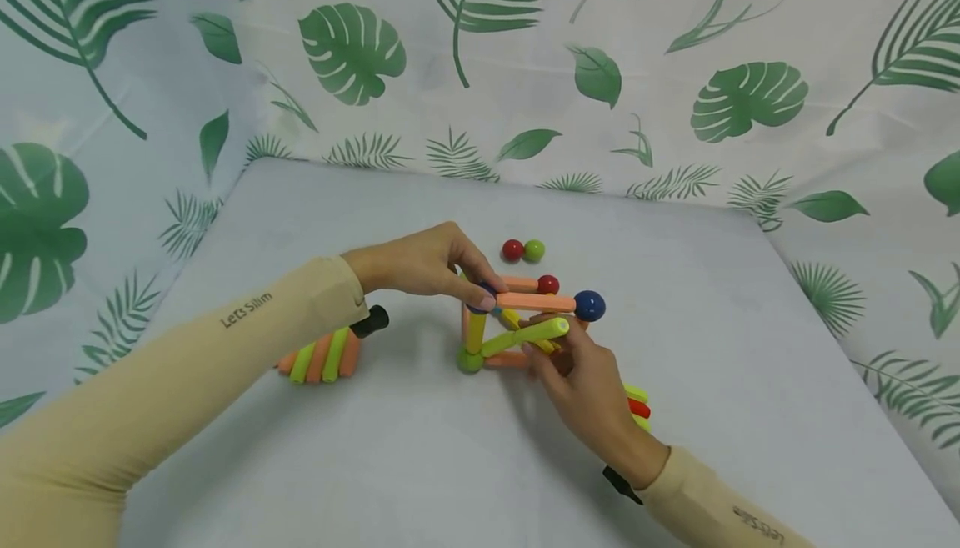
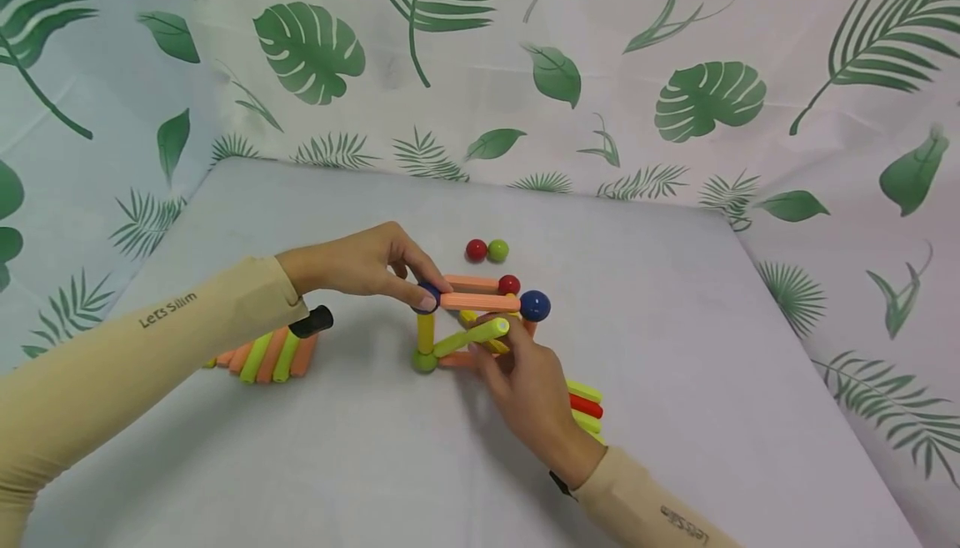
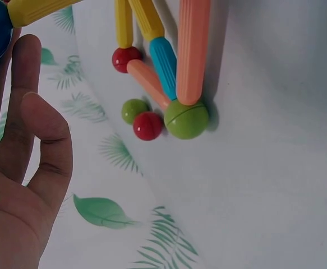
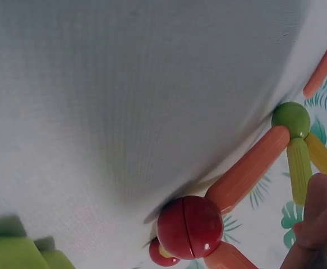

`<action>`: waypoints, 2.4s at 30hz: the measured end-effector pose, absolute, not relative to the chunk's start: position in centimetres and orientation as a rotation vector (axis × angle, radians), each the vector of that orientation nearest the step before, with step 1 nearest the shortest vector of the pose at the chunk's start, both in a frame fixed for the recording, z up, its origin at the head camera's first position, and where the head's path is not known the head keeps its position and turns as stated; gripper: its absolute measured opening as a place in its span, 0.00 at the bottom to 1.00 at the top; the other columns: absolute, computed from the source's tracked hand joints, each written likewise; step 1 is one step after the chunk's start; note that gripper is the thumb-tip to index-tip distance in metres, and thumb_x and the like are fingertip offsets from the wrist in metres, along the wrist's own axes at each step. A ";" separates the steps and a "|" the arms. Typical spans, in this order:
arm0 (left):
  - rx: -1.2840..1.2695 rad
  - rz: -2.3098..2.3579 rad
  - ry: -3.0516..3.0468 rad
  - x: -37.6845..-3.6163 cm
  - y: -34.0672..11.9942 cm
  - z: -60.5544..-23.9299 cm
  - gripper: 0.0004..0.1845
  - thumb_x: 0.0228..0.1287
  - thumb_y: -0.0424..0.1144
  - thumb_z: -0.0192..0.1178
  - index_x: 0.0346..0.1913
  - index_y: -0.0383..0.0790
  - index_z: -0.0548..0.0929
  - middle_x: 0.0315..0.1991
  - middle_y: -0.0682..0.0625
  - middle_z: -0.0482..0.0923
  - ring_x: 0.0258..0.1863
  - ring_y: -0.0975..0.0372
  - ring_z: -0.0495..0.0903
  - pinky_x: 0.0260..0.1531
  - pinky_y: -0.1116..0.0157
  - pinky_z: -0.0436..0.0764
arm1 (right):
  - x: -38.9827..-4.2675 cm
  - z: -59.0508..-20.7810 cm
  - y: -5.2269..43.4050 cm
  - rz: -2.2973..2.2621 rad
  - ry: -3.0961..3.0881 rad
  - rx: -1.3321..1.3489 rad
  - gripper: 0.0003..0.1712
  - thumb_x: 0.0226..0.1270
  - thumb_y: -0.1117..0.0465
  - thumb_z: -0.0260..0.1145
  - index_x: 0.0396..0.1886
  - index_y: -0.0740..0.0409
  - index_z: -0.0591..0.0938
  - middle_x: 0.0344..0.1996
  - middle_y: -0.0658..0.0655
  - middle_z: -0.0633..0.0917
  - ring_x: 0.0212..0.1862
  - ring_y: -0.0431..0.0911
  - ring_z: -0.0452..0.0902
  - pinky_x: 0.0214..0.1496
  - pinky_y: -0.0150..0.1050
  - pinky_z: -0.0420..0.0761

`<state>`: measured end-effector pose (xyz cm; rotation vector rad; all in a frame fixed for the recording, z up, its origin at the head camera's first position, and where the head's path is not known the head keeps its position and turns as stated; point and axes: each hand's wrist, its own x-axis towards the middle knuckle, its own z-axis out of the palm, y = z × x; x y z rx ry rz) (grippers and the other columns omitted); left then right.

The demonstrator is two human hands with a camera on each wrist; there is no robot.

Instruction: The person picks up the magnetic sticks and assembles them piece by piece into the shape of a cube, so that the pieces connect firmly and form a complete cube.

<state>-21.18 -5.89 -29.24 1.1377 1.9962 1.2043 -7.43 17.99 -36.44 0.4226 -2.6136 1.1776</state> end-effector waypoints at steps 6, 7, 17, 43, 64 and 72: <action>1.131 1.204 2.009 -21.2 -5.9 -29.3 0.12 0.63 0.39 0.72 0.49 0.41 0.91 0.40 0.54 0.89 0.43 0.60 0.85 0.45 0.58 0.81 | -7.9 -36.8 17.9 1.178 -2.565 0.463 0.22 0.67 0.68 0.71 0.58 0.54 0.76 0.46 0.47 0.86 0.32 0.40 0.82 0.33 0.32 0.81; 1.132 1.206 2.007 -21.2 -5.9 -29.3 0.12 0.63 0.39 0.72 0.49 0.41 0.91 0.40 0.54 0.89 0.43 0.60 0.85 0.45 0.58 0.81 | -7.9 -36.9 17.9 1.183 -2.564 0.465 0.22 0.67 0.68 0.71 0.58 0.55 0.76 0.47 0.48 0.87 0.35 0.41 0.83 0.34 0.32 0.82; 1.132 1.206 2.009 -21.2 -5.9 -29.4 0.12 0.63 0.39 0.72 0.48 0.41 0.91 0.40 0.54 0.89 0.43 0.60 0.86 0.46 0.59 0.81 | -7.9 -37.2 18.2 1.184 -2.604 0.438 0.19 0.70 0.66 0.69 0.58 0.54 0.77 0.48 0.48 0.86 0.43 0.43 0.86 0.40 0.35 0.84; 1.110 1.211 2.022 -20.9 -5.9 -29.3 0.12 0.63 0.39 0.73 0.48 0.41 0.91 0.40 0.54 0.89 0.43 0.60 0.86 0.43 0.59 0.81 | -5.4 -36.5 19.3 2.000 -2.607 0.554 0.38 0.64 0.81 0.49 0.72 0.55 0.72 0.53 0.66 0.83 0.34 0.57 0.86 0.27 0.38 0.80; 1.121 1.226 1.998 -21.0 -6.0 -29.5 0.12 0.63 0.39 0.73 0.48 0.41 0.91 0.40 0.54 0.89 0.42 0.59 0.86 0.45 0.59 0.81 | -4.9 -35.6 19.1 2.114 -2.567 0.195 0.18 0.78 0.67 0.47 0.61 0.71 0.72 0.34 0.67 0.73 0.30 0.48 0.69 0.33 0.34 0.74; 1.114 1.208 2.011 -20.9 -5.9 -29.4 0.12 0.63 0.39 0.73 0.48 0.41 0.91 0.40 0.54 0.89 0.42 0.59 0.86 0.45 0.59 0.81 | -5.0 -36.2 19.4 1.941 -2.638 0.186 0.17 0.70 0.62 0.70 0.55 0.62 0.85 0.39 0.60 0.81 0.43 0.51 0.75 0.41 0.34 0.78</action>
